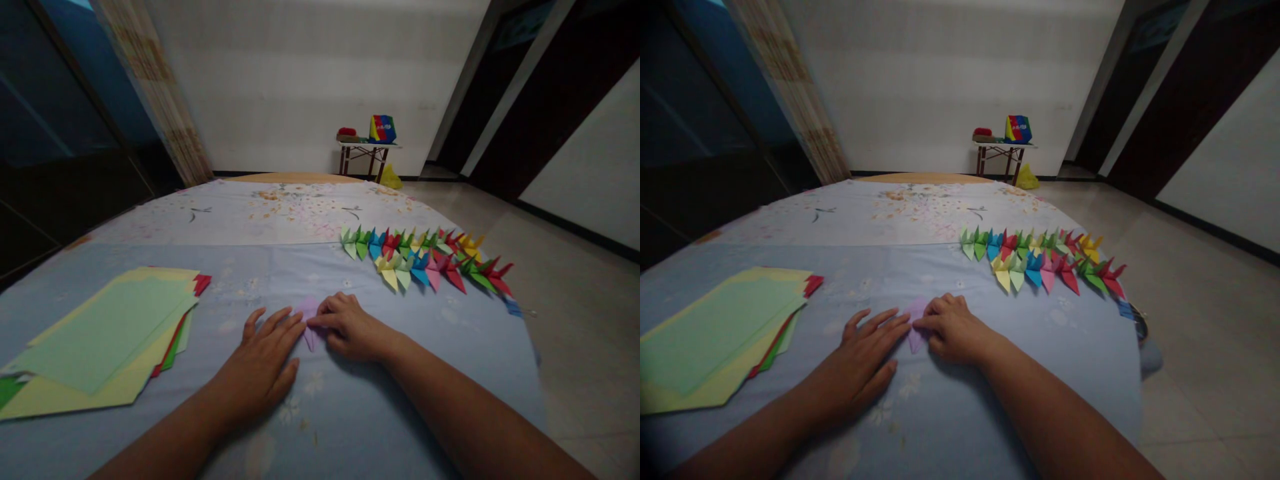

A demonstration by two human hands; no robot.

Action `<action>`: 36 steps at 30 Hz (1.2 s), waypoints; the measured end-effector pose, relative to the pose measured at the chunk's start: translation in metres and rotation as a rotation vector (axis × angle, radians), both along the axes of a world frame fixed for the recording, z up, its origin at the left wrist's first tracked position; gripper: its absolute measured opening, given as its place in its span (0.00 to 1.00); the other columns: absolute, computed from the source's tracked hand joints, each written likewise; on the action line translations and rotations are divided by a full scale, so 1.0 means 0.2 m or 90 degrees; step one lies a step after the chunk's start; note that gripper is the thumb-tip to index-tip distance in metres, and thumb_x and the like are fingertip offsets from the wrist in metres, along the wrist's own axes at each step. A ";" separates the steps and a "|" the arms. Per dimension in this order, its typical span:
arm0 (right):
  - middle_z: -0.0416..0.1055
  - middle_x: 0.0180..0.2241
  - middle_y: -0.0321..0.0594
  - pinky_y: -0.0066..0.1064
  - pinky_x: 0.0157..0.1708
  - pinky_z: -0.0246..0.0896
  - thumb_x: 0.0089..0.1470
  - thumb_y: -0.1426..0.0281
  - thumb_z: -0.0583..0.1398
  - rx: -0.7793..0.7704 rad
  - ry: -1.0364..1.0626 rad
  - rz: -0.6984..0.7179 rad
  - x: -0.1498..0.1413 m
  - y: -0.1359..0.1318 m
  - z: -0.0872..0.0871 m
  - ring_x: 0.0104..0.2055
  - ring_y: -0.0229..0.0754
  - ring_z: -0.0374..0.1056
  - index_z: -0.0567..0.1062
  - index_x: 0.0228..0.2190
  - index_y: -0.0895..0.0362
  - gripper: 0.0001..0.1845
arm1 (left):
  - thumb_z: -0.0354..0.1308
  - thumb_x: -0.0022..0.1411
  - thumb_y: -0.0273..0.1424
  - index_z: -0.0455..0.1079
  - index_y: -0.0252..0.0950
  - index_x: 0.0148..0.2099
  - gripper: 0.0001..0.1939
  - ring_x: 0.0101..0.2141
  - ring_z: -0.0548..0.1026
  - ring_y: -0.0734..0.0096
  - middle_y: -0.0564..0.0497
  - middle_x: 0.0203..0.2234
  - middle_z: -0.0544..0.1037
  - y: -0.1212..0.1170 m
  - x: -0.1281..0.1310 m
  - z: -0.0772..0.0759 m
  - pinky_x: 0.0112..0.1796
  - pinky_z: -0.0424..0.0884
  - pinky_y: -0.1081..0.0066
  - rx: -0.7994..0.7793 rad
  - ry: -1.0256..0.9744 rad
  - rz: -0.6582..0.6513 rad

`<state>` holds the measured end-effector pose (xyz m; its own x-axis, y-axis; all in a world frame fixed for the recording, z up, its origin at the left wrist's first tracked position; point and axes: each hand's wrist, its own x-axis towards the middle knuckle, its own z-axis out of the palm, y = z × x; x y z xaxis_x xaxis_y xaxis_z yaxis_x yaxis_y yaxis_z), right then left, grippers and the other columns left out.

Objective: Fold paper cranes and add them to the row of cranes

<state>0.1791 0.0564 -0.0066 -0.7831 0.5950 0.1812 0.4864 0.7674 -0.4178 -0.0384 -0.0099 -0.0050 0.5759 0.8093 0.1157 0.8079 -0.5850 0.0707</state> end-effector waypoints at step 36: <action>0.68 0.41 0.39 0.39 0.44 0.48 0.45 0.79 0.57 0.035 0.070 -0.028 0.03 0.02 -0.04 0.45 0.44 0.56 0.73 0.42 0.51 0.21 | 0.41 0.63 0.37 0.52 0.42 0.61 0.25 0.57 0.56 0.58 0.45 0.58 0.61 -0.03 0.04 -0.05 0.55 0.34 0.50 0.037 0.074 0.066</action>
<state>0.1848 0.0603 -0.0145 -0.7294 0.6156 0.2985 0.4739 0.7693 -0.4284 -0.0295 -0.0161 -0.0149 0.5023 0.8587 0.1017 0.8647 -0.4990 -0.0576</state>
